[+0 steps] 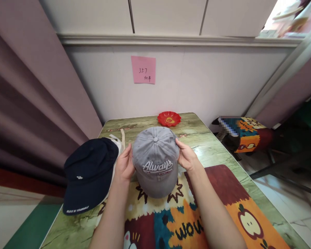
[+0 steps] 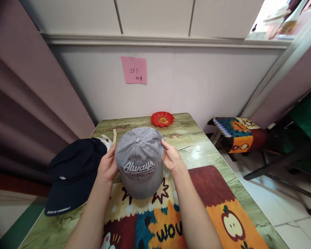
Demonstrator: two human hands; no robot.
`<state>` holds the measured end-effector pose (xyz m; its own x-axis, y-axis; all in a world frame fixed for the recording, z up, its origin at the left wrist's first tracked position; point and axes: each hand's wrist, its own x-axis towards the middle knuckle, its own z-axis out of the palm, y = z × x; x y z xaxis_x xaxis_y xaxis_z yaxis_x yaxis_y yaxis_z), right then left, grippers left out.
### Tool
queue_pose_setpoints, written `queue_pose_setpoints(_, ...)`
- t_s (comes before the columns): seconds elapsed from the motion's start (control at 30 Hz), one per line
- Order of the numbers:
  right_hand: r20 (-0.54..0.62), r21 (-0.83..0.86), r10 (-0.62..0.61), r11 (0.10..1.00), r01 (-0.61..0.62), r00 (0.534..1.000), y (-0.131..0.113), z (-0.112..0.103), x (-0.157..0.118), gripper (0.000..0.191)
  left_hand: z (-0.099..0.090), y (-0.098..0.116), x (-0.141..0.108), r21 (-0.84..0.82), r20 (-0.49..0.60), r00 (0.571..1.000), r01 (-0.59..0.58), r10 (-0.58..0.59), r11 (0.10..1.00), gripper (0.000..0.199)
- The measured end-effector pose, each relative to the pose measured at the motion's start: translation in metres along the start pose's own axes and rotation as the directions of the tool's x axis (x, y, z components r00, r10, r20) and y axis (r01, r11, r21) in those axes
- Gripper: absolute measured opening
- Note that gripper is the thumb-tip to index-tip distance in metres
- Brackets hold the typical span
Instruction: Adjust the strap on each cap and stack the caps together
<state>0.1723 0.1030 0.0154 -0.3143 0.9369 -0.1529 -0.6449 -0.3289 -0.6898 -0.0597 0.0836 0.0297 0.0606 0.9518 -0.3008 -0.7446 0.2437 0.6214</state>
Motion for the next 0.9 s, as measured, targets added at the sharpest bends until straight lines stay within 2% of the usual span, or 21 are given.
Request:
queue_pose_setpoints(0.1, 0.050, 0.047, 0.055, 0.997, -0.057, 0.997, 0.002, -0.007, 0.004, 0.024, -0.003, -0.003, -0.001, 0.020, 0.106, 0.994, 0.034, -0.036, 0.999, 0.046)
queue_pose_setpoints(0.17, 0.061, 0.071, 0.070, 0.995, -0.074, 0.996, 0.004, -0.009, 0.004, 0.026, -0.004, -0.008, -0.002, 0.059, 0.124, 0.992, 0.032, -0.039, 0.998, 0.050)
queue_pose_setpoints(0.3, 0.006, 0.021, 0.049, 0.999, -0.049, 0.999, 0.010, -0.007, 0.000, 0.030, -0.002, -0.020, -0.003, 0.169, 0.013, 1.000, 0.021, -0.024, 0.985, 0.037)
queue_pose_setpoints(0.43, -0.071, -0.112, -0.027, 0.994, 0.019, 0.997, 0.015, -0.003, -0.001, 0.043, 0.007, -0.027, -0.004, 0.256, 0.039, 0.999, 0.020, -0.031, 0.966, 0.044)
queue_pose_setpoints(0.5, -0.114, -0.129, -0.063, 0.990, 0.049, 0.991, 0.016, -0.003, 0.001, 0.047, 0.009, -0.028, -0.004, 0.247, 0.031, 0.999, 0.009, -0.017, 0.969, 0.044)
queue_pose_setpoints(0.6, -0.162, -0.143, -0.100, 0.987, 0.077, 0.982, 0.018, -0.006, 0.005, 0.044, 0.007, -0.026, -0.001, 0.195, -0.062, 0.998, -0.003, 0.015, 0.981, 0.034)
queue_pose_setpoints(0.73, -0.141, -0.184, -0.146, 0.976, 0.119, 0.979, 0.018, -0.006, 0.006, 0.036, 0.003, -0.022, 0.005, 0.133, -0.174, 0.980, -0.074, 0.097, 0.988, 0.025)
queue_pose_setpoints(0.9, -0.075, -0.248, -0.247, 0.943, 0.222, 0.966, 0.013, 0.001, 0.001, 0.036, 0.006, -0.021, 0.003, 0.090, -0.148, 0.966, -0.200, 0.211, 0.976, 0.023)
